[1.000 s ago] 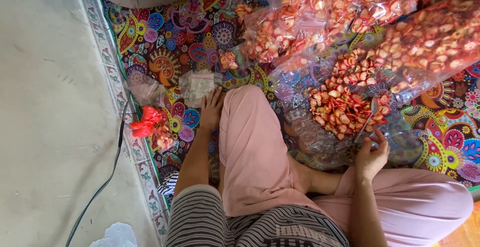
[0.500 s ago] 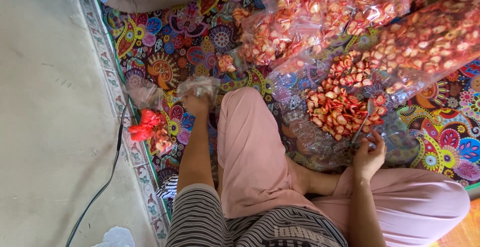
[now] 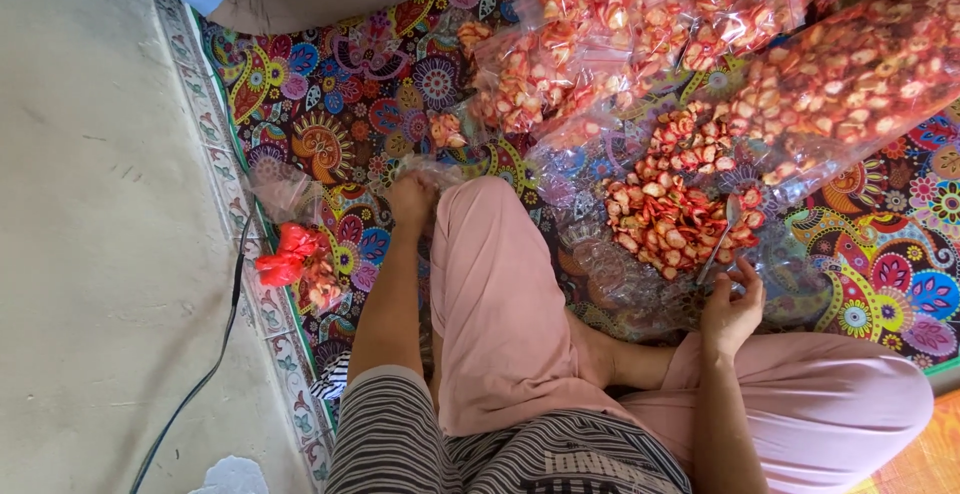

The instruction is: Manually packing small red food items into individual plastic bags while sitting on the floor.

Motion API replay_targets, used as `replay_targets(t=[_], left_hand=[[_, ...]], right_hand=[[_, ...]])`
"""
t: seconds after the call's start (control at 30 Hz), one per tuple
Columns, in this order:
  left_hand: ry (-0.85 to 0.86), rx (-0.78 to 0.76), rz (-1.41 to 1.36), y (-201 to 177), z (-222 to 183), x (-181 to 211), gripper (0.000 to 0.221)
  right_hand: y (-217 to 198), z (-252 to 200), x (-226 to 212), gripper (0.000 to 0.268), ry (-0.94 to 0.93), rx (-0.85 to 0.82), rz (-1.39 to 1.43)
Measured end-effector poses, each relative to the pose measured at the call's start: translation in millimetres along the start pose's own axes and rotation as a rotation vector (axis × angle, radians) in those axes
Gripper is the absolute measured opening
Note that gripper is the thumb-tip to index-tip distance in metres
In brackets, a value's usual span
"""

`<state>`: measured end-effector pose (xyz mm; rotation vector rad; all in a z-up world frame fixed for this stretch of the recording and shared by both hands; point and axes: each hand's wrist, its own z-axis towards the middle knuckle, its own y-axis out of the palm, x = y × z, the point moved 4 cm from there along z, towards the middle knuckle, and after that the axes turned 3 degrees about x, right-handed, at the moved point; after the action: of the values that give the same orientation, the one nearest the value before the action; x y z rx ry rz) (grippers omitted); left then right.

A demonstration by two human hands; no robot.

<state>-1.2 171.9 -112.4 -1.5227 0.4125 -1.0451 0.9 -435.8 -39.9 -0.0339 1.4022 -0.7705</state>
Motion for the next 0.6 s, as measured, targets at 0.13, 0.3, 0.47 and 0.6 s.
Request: replay_targets(t=[0.13, 0.3, 0.47, 0.6], left_hand=[[0.024, -0.099, -0.131, -17, -4, 10, 0.026], [-0.327, -0.416, -1.034, -77, -7, 45, 0.01], [-0.399, -0.341, -1.277, -60, 10, 19, 0.015], [-0.42, -0.336, -1.405, -83, 5, 37, 0.013]], right_hand=[[-1, 0, -3, 0.036, -0.001, -0.004, 0.011], [-1, -1, 0, 0.037, 0.016, -0.014, 0.002], [0, -1, -6, 0.034, 0.019, -0.021, 0.004], [-2, 1, 11, 0.025, 0.019, -0.019, -0.064]])
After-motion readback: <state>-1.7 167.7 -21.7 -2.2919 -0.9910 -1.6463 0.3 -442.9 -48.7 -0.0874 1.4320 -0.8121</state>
